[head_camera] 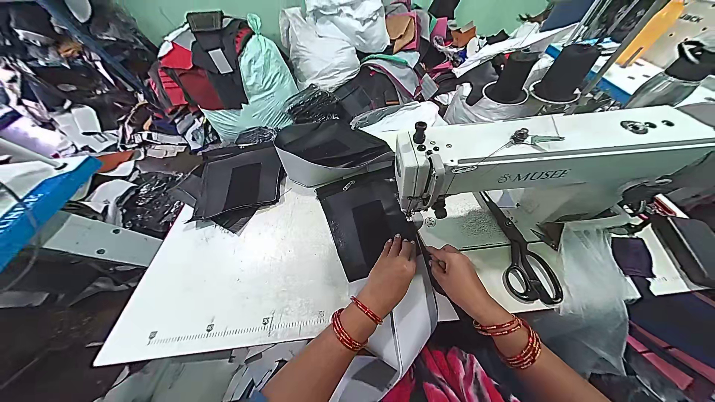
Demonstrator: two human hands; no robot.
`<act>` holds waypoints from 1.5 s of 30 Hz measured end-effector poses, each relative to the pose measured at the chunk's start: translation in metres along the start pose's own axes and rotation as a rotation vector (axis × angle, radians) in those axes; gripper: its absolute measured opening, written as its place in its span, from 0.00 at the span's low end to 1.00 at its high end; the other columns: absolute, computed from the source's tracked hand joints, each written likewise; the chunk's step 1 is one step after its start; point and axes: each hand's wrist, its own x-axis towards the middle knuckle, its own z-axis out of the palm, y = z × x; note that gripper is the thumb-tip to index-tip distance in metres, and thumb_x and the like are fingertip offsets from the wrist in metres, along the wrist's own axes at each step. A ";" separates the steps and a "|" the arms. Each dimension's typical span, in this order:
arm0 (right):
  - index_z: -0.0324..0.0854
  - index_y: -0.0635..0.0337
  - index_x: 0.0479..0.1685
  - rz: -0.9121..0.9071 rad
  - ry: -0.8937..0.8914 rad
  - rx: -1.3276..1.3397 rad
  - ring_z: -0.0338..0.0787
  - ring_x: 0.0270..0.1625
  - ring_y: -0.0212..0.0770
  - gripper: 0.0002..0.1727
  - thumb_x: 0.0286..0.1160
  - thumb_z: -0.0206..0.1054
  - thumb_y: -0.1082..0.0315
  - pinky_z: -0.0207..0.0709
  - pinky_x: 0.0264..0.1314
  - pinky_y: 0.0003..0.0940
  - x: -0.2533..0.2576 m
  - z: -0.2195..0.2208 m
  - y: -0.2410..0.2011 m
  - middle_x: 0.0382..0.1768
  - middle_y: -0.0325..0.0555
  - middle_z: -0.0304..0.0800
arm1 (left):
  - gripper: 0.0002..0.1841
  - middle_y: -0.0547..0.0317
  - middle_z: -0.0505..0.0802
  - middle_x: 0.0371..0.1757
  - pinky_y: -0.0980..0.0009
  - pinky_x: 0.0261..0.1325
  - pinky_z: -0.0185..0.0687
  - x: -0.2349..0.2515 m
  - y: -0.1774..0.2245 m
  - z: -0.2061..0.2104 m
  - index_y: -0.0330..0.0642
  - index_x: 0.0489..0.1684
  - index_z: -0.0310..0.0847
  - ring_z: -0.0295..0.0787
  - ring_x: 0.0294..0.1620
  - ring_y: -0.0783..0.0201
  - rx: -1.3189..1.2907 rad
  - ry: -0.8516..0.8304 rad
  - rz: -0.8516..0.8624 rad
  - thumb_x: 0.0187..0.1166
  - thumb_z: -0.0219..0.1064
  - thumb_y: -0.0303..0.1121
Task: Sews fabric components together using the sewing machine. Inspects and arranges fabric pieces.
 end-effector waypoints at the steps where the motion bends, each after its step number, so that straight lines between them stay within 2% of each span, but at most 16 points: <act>1: 0.84 0.67 0.69 -0.015 -0.019 0.003 0.87 0.46 0.49 0.21 0.80 0.59 0.76 0.80 0.55 0.38 0.000 0.000 0.000 0.48 0.62 0.87 | 0.18 0.33 0.90 0.66 0.43 0.75 0.78 0.000 0.000 0.001 0.24 0.64 0.85 0.84 0.73 0.33 0.002 0.011 0.002 0.79 0.60 0.20; 3: 0.84 0.67 0.70 -0.017 -0.062 0.029 0.86 0.45 0.47 0.21 0.80 0.59 0.76 0.79 0.54 0.36 0.001 -0.002 0.001 0.48 0.60 0.87 | 0.18 0.34 0.91 0.65 0.43 0.77 0.77 -0.001 -0.001 0.001 0.25 0.63 0.85 0.84 0.74 0.33 -0.068 0.032 -0.017 0.78 0.61 0.21; 6: 0.82 0.67 0.72 -0.008 -0.108 0.114 0.87 0.47 0.43 0.22 0.79 0.62 0.75 0.80 0.56 0.32 0.005 -0.007 0.006 0.50 0.58 0.88 | 0.20 0.31 0.85 0.72 0.46 0.87 0.64 0.002 -0.002 -0.015 0.27 0.70 0.82 0.76 0.82 0.36 -0.209 -0.128 -0.090 0.83 0.58 0.24; 9: 0.80 0.67 0.74 -0.014 -0.157 0.169 0.87 0.45 0.40 0.24 0.78 0.62 0.76 0.79 0.54 0.32 0.007 -0.009 0.010 0.51 0.57 0.89 | 0.20 0.31 0.83 0.75 0.49 0.86 0.66 0.009 0.001 -0.030 0.26 0.73 0.78 0.74 0.83 0.36 -0.152 -0.283 -0.103 0.85 0.56 0.21; 11: 0.78 0.67 0.76 -0.028 -0.176 0.186 0.85 0.44 0.40 0.25 0.77 0.61 0.76 0.78 0.52 0.32 0.008 -0.009 0.013 0.49 0.56 0.88 | 0.21 0.30 0.80 0.77 0.48 0.85 0.67 0.014 0.007 -0.036 0.22 0.74 0.75 0.73 0.83 0.34 -0.068 -0.401 -0.083 0.84 0.52 0.16; 14: 0.76 0.66 0.78 -0.049 -0.200 0.247 0.84 0.40 0.37 0.27 0.77 0.62 0.75 0.78 0.48 0.31 0.012 -0.008 0.020 0.47 0.53 0.89 | 0.17 0.30 0.79 0.78 0.46 0.82 0.70 0.017 0.017 -0.039 0.17 0.64 0.78 0.74 0.82 0.33 0.056 -0.486 -0.030 0.83 0.49 0.13; 17: 0.76 0.65 0.78 -0.044 -0.190 0.282 0.83 0.38 0.36 0.28 0.75 0.61 0.75 0.77 0.45 0.31 0.012 -0.007 0.022 0.46 0.52 0.89 | 0.17 0.28 0.76 0.79 0.45 0.80 0.71 0.023 0.024 -0.045 0.15 0.64 0.76 0.72 0.82 0.31 0.111 -0.592 -0.018 0.84 0.47 0.14; 19: 0.76 0.65 0.78 -0.047 -0.174 0.292 0.82 0.37 0.36 0.28 0.74 0.62 0.75 0.76 0.44 0.30 0.011 -0.005 0.023 0.45 0.52 0.89 | 0.14 0.29 0.83 0.72 0.46 0.72 0.79 0.020 0.021 -0.039 0.16 0.56 0.81 0.81 0.75 0.33 0.150 -0.474 0.036 0.82 0.51 0.14; 22: 0.76 0.65 0.79 -0.053 -0.180 0.304 0.82 0.37 0.36 0.28 0.75 0.61 0.74 0.76 0.44 0.30 0.011 -0.005 0.024 0.46 0.52 0.88 | 0.09 0.33 0.91 0.57 0.51 0.60 0.88 0.011 0.013 -0.023 0.21 0.40 0.87 0.91 0.61 0.38 0.208 -0.193 0.128 0.75 0.59 0.13; 27: 0.76 0.65 0.78 -0.086 -0.190 0.292 0.80 0.38 0.37 0.29 0.74 0.60 0.75 0.75 0.45 0.32 0.011 -0.006 0.024 0.47 0.54 0.87 | 0.07 0.38 0.94 0.48 0.56 0.56 0.90 0.005 0.011 -0.006 0.24 0.34 0.88 0.95 0.53 0.43 0.216 0.058 0.143 0.69 0.62 0.13; 31: 0.76 0.65 0.79 -0.083 -0.227 0.308 0.81 0.38 0.36 0.29 0.75 0.60 0.74 0.76 0.45 0.31 0.013 -0.008 0.025 0.48 0.54 0.88 | 0.08 0.39 0.95 0.47 0.57 0.57 0.90 0.003 0.009 0.001 0.25 0.35 0.89 0.95 0.52 0.44 0.203 0.108 0.149 0.69 0.63 0.13; 36: 0.75 0.65 0.80 -0.063 -0.268 0.366 0.80 0.32 0.32 0.29 0.76 0.61 0.74 0.75 0.37 0.28 0.016 -0.009 0.027 0.41 0.48 0.88 | 0.09 0.36 0.94 0.49 0.54 0.60 0.89 0.001 0.008 0.004 0.24 0.39 0.89 0.94 0.54 0.40 0.021 0.138 0.068 0.66 0.65 0.13; 40: 0.74 0.65 0.81 -0.066 -0.283 0.271 0.82 0.39 0.35 0.28 0.79 0.61 0.74 0.76 0.44 0.28 0.013 -0.012 0.021 0.46 0.52 0.87 | 0.18 0.35 0.92 0.51 0.51 0.63 0.86 -0.002 0.007 0.002 0.24 0.54 0.89 0.90 0.56 0.38 -0.185 0.097 -0.030 0.65 0.62 0.14; 42: 0.74 0.65 0.80 -0.086 -0.270 0.167 0.81 0.43 0.40 0.27 0.80 0.58 0.75 0.75 0.49 0.30 0.010 -0.013 0.015 0.47 0.55 0.83 | 0.20 0.35 0.91 0.52 0.50 0.64 0.84 -0.006 0.004 0.004 0.27 0.54 0.91 0.88 0.59 0.38 -0.289 0.135 -0.046 0.66 0.59 0.16; 45: 0.75 0.64 0.81 -0.101 -0.255 0.015 0.83 0.51 0.49 0.27 0.81 0.54 0.76 0.76 0.58 0.35 0.004 -0.013 0.003 0.52 0.62 0.82 | 0.20 0.35 0.90 0.63 0.48 0.72 0.81 -0.012 0.002 0.010 0.29 0.52 0.92 0.85 0.69 0.36 -0.336 0.167 -0.033 0.64 0.59 0.15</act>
